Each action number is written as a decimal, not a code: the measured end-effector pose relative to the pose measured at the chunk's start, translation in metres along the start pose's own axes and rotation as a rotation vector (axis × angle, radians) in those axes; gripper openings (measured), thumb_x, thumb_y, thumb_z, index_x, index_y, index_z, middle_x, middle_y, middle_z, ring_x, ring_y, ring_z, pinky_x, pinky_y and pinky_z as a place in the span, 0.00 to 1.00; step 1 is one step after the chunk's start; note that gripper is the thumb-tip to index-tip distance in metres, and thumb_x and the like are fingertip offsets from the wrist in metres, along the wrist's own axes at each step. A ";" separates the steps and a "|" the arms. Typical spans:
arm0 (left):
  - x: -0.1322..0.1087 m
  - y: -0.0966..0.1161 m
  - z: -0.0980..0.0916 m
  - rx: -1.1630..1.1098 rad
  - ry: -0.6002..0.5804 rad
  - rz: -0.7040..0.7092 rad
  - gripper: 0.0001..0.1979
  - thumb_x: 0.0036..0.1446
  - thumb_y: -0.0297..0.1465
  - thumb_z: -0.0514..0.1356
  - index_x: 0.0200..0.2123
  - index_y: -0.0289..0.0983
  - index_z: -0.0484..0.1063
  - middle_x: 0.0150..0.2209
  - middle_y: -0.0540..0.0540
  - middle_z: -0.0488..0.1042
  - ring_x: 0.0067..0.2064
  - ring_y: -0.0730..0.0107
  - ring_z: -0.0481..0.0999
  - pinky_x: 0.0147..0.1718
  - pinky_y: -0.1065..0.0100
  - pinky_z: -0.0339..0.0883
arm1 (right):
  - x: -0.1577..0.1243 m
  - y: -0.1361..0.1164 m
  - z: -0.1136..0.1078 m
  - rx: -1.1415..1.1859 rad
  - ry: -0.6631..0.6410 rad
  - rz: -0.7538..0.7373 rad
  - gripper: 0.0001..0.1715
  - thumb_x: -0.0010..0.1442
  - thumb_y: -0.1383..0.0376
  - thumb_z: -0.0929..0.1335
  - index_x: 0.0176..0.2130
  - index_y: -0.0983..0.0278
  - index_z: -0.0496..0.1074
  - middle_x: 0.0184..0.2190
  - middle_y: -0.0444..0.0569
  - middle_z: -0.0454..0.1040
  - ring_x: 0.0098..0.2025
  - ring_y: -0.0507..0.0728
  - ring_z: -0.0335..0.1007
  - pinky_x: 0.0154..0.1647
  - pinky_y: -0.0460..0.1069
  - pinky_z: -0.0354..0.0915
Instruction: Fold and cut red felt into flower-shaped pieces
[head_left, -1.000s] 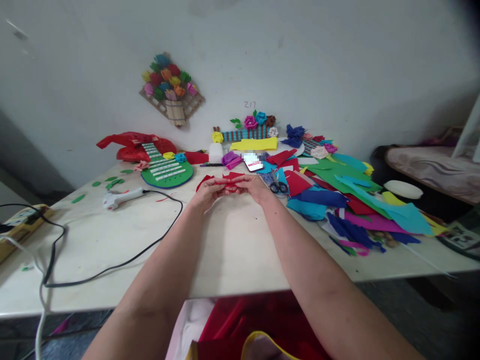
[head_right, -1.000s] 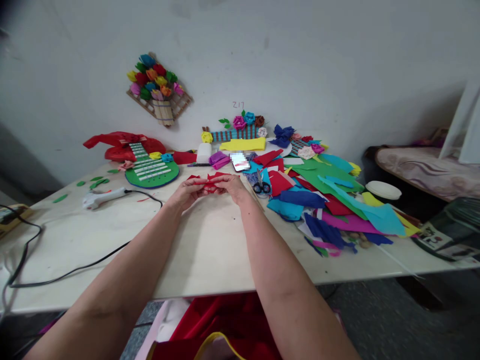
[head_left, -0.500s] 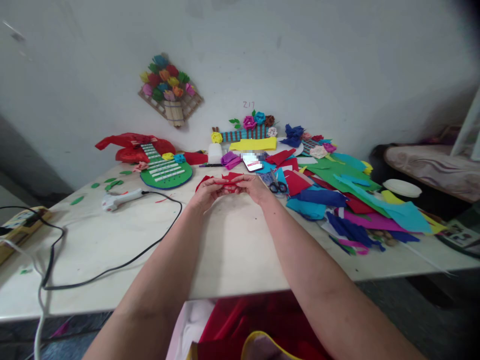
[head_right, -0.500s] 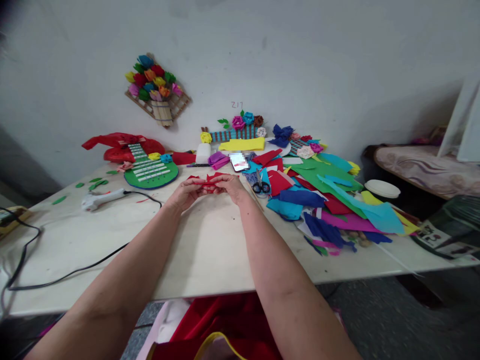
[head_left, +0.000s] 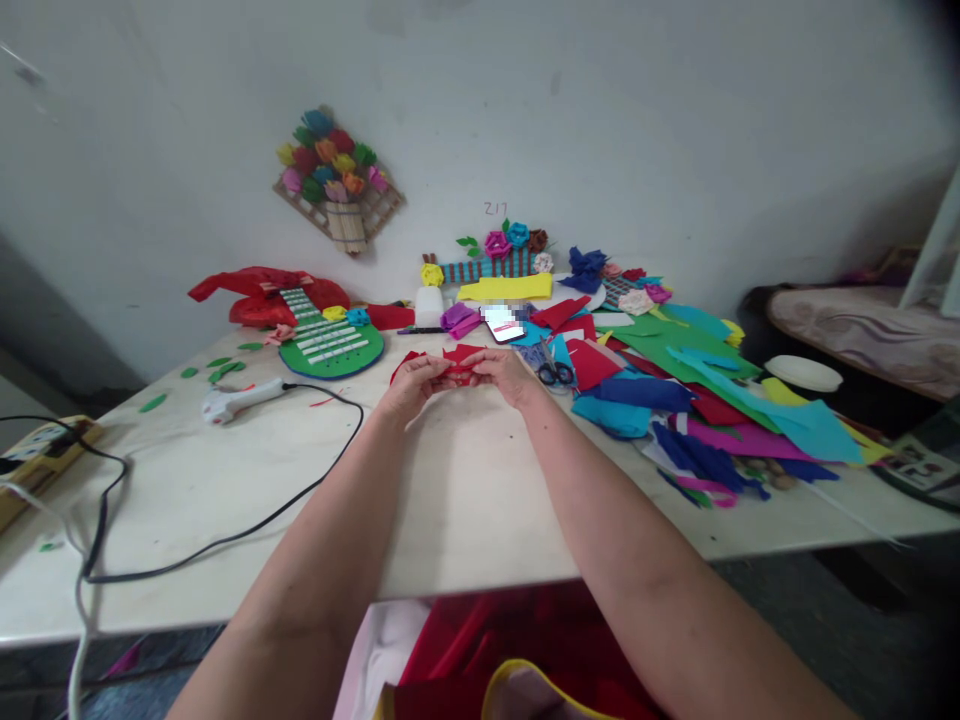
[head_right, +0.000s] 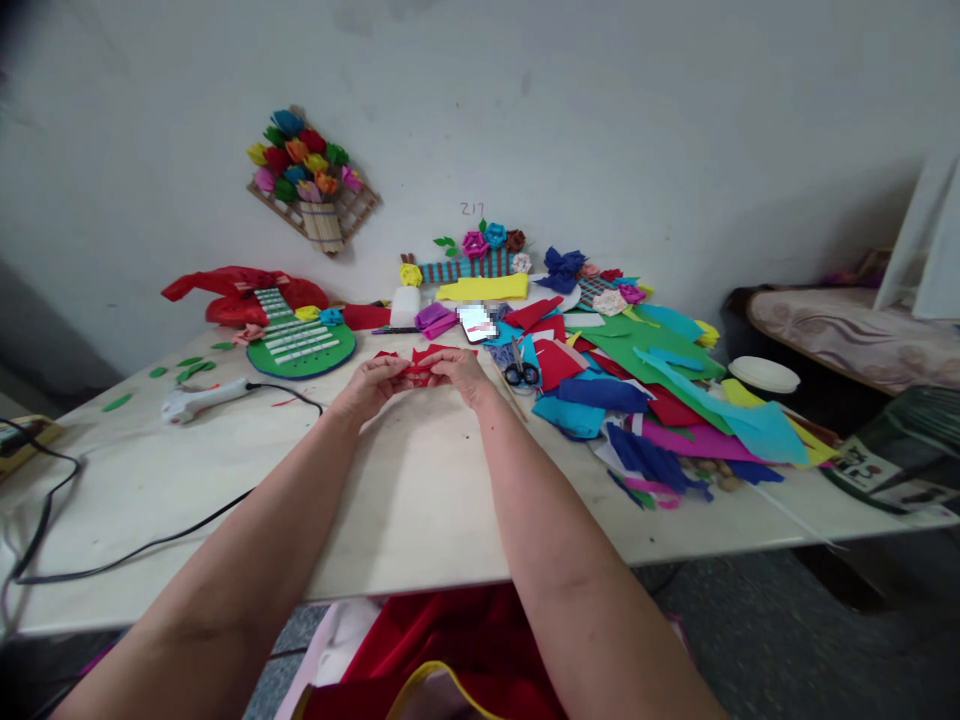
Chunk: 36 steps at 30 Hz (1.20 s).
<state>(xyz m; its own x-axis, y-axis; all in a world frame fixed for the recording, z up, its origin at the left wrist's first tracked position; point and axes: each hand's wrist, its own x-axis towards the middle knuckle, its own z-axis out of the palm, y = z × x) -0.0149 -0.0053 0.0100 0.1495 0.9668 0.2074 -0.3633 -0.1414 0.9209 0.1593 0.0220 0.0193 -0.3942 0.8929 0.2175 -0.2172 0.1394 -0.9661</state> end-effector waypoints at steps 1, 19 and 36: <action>0.000 0.000 0.000 0.010 -0.002 0.003 0.10 0.40 0.28 0.65 0.29 0.31 0.73 0.26 0.45 0.76 0.26 0.70 0.75 0.35 0.64 0.68 | 0.000 0.000 0.000 -0.009 0.005 -0.001 0.10 0.39 0.71 0.65 0.25 0.67 0.75 0.18 0.44 0.72 0.19 0.48 0.64 0.28 0.47 0.64; -0.001 0.000 0.002 0.241 0.029 0.061 0.18 0.38 0.30 0.65 0.36 0.32 0.72 0.28 0.46 0.76 0.27 0.69 0.74 0.35 0.64 0.67 | 0.000 0.001 -0.002 -0.145 0.014 0.068 0.14 0.52 0.59 0.67 0.28 0.69 0.72 0.17 0.48 0.71 0.16 0.47 0.61 0.15 0.42 0.56; 0.000 -0.002 0.002 0.339 0.023 0.070 0.15 0.38 0.29 0.64 0.33 0.31 0.73 0.24 0.47 0.74 0.25 0.70 0.73 0.32 0.66 0.68 | -0.003 -0.002 -0.002 -0.322 -0.023 0.112 0.14 0.51 0.67 0.69 0.17 0.69 0.66 0.11 0.43 0.66 0.12 0.44 0.54 0.13 0.41 0.52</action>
<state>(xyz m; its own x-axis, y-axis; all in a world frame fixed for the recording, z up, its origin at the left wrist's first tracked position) -0.0128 -0.0057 0.0086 0.1126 0.9562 0.2702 -0.0451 -0.2667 0.9627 0.1628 0.0203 0.0202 -0.4207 0.9008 0.1074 0.1201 0.1726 -0.9776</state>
